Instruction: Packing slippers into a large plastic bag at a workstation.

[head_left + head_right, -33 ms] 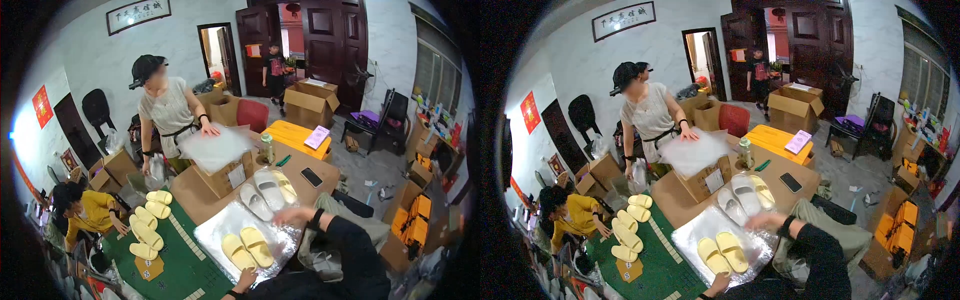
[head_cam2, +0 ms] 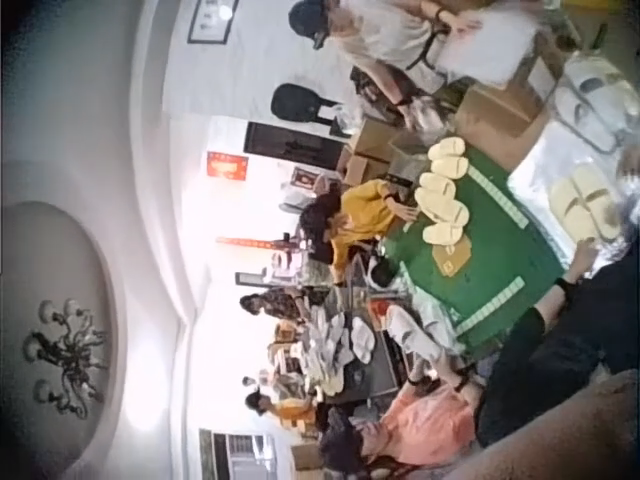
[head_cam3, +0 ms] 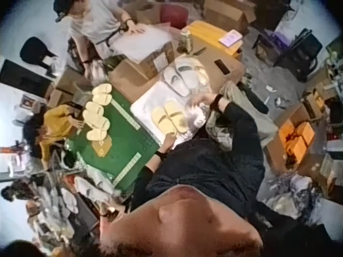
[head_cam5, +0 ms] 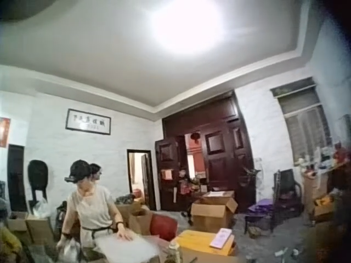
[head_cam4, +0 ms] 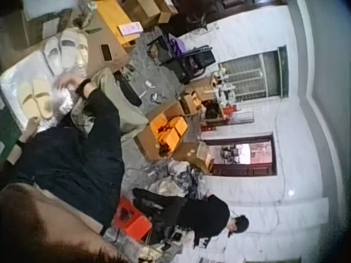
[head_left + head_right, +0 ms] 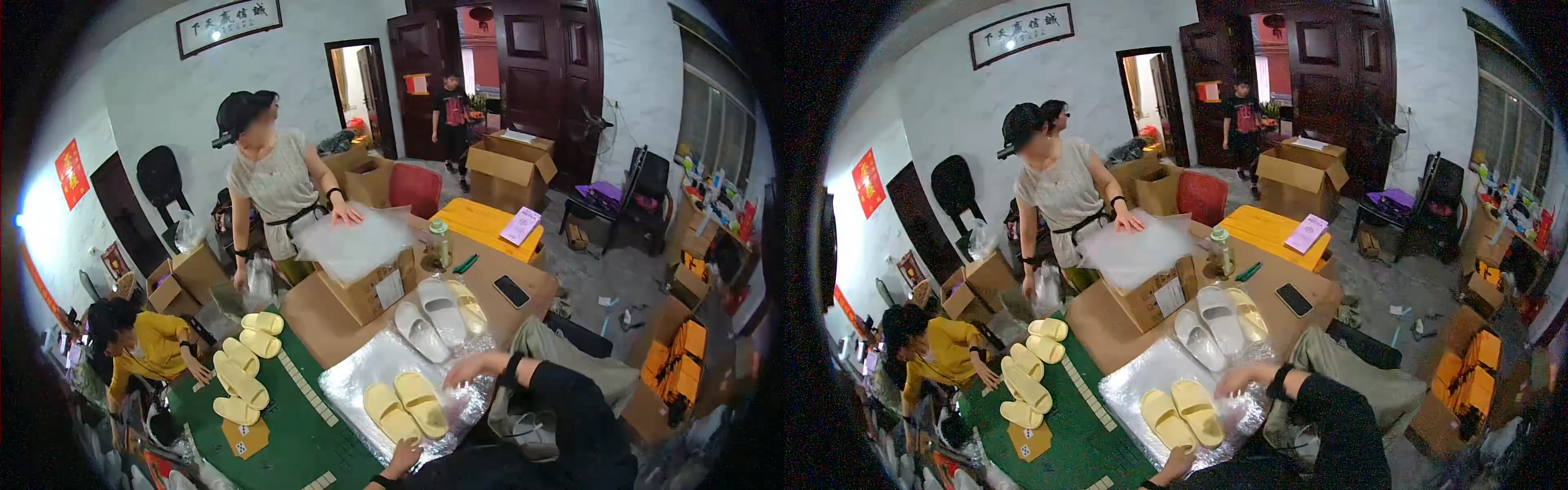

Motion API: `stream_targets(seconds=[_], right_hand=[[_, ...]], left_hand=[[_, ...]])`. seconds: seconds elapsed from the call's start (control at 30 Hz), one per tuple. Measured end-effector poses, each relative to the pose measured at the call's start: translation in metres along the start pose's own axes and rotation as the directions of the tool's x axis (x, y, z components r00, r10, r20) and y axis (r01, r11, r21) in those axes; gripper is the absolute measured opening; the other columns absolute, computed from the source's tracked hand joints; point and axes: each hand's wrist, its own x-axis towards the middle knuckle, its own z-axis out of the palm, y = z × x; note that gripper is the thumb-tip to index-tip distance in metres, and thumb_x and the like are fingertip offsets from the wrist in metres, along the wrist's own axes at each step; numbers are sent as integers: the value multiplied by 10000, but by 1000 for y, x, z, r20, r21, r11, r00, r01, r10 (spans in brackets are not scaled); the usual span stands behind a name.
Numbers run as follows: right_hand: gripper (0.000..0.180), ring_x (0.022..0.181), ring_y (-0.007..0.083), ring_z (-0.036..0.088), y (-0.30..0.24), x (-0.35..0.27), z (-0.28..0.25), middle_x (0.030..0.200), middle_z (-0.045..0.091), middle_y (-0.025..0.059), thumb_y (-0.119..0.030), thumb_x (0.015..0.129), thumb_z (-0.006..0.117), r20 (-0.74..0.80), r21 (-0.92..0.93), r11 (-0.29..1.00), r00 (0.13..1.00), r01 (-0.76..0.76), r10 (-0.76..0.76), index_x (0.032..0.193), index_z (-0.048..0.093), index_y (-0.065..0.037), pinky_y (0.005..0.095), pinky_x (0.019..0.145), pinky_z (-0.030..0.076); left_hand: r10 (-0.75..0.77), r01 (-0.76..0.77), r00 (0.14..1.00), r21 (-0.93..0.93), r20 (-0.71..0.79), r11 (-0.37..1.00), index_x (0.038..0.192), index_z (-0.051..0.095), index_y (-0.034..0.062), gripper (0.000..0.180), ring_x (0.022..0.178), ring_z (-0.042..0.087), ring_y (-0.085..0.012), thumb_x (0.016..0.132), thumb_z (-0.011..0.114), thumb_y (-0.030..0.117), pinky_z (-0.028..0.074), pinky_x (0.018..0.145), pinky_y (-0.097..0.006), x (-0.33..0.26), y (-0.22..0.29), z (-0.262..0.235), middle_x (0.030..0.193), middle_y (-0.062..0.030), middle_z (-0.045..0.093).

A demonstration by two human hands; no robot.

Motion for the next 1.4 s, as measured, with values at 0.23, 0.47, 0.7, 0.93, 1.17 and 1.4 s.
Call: stream_targets(seconds=[0.23, 0.47, 0.7, 0.93, 1.17, 1.4], right_hand=[[462, 939, 262, 558, 99, 135, 97, 1016, 603, 138, -366, 813, 483, -132, -548, 832, 974, 82, -184, 1180, 515, -87, 354, 814, 425], [479, 970, 440, 469, 44, 146, 151, 1186, 368, 290, -419, 750, 491, -396, -732, 662, 892, -163, -218, 1199, 458, -255, 494, 731, 424], [577, 1008, 374, 471, 26, 146, 135, 1071, 502, 182, -375, 750, 528, -527, -589, 791, 820, -166, -221, 1266, 377, -166, 489, 757, 412], [501, 983, 326, 504, 49, 168, 125, 1008, 561, 130, -346, 759, 539, -528, -742, 629, 780, -232, -335, 1213, 438, -157, 460, 777, 405], [436, 981, 327, 481, 28, 136, 124, 975, 575, 117, -304, 798, 481, -587, -676, 725, 691, -130, -423, 1189, 453, -112, 485, 782, 369], [348, 956, 338, 454, 1, 66, 111, 996, 542, 148, -300, 817, 504, -538, -699, 700, 537, 147, -650, 1073, 549, -68, 432, 797, 357]], left_hand=[[29, -15, 995, -142, 97, 990, 1154, 506, 27, 480, 1186, 344, -393, 789, 579, 329, 291, 988, -413, 11, 1, 29, 1165, -232, 486], [161, -186, 966, -113, -201, 976, 1013, 519, -10, 382, 959, 473, -367, 719, 606, 218, 394, 819, -440, -11, 51, -2, 1017, -176, 524], [-122, 50, 959, -270, -257, 962, 756, 604, 5, 131, 787, 499, -375, 634, 606, 53, 411, 672, -420, -21, 51, -5, 821, -222, 559], [95, -173, 958, -283, -271, 943, 798, 604, -24, 250, 746, 568, -322, 587, 474, -57, 442, 617, -411, -21, 50, -12, 779, -197, 581], [-15, -5, 991, -153, -130, 988, 1012, 552, -16, 378, 947, 487, -371, 634, 546, -17, 382, 803, -460, -24, 34, 5, 955, -204, 546], [296, -271, 950, 207, -98, 940, 1096, 531, 17, 417, 1022, 430, -394, 706, 588, 153, 339, 877, -491, -7, 17, 11, 1080, -226, 502]])
